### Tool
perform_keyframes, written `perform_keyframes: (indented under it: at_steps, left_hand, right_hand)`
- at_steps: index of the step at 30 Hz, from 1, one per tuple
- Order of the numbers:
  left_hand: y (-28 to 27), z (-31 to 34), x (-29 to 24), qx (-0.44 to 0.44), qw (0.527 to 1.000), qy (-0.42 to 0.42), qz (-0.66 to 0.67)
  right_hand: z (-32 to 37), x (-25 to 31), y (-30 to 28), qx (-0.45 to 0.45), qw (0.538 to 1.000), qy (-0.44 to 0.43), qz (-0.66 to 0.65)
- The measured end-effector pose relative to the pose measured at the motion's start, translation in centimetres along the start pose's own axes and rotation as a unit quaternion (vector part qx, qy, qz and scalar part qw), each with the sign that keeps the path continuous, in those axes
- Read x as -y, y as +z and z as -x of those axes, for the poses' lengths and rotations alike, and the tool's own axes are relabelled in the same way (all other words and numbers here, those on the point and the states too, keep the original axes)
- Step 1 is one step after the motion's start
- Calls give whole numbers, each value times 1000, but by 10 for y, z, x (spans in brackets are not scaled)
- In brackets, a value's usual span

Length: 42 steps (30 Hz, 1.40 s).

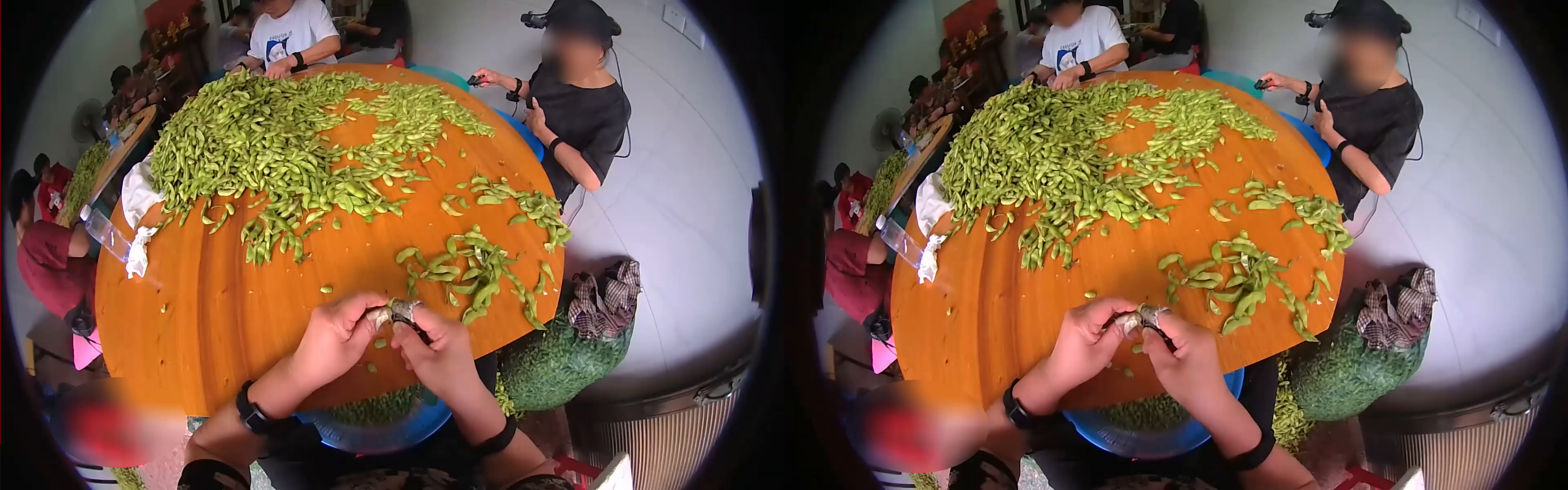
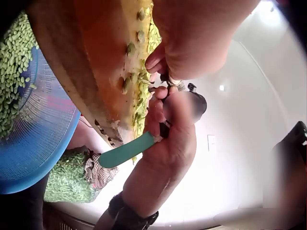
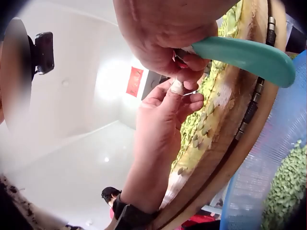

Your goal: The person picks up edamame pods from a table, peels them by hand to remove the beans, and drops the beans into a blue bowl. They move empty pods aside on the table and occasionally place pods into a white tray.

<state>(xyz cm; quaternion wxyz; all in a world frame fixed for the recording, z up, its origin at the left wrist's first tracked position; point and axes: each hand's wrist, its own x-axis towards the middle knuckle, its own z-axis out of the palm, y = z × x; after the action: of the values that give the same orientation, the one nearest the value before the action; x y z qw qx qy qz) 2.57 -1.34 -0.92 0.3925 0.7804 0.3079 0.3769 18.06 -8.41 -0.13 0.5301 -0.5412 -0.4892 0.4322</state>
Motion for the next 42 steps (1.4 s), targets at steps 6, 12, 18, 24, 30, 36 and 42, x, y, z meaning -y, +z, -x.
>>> perform_keyframes:
  at_steps: [6,12,18,24,30,36,42]
  left_hand:
    - [-2,0,-3,33,991,38,-120]
    - [-1,-2,-5,42,983,99,-150]
    - [-2,0,3,86,996,-10,26]
    - [0,-5,9,96,940,-188,268]
    - [4,-5,2,46,997,40,-57]
    - [5,5,-12,72,972,-62,-215]
    - [-14,19,-18,43,934,35,-352]
  right_hand:
    - [2,3,0,10,996,59,-59]
    - [5,-3,-7,-16,998,-36,40]
    - [5,1,-10,27,993,66,-90]
    - [1,5,-11,18,993,91,-67]
    - [4,-15,-8,-2,999,-15,31]
    - [9,-17,2,-5,987,-91,134]
    - [-4,-19,-25,-78,931,-204,293]
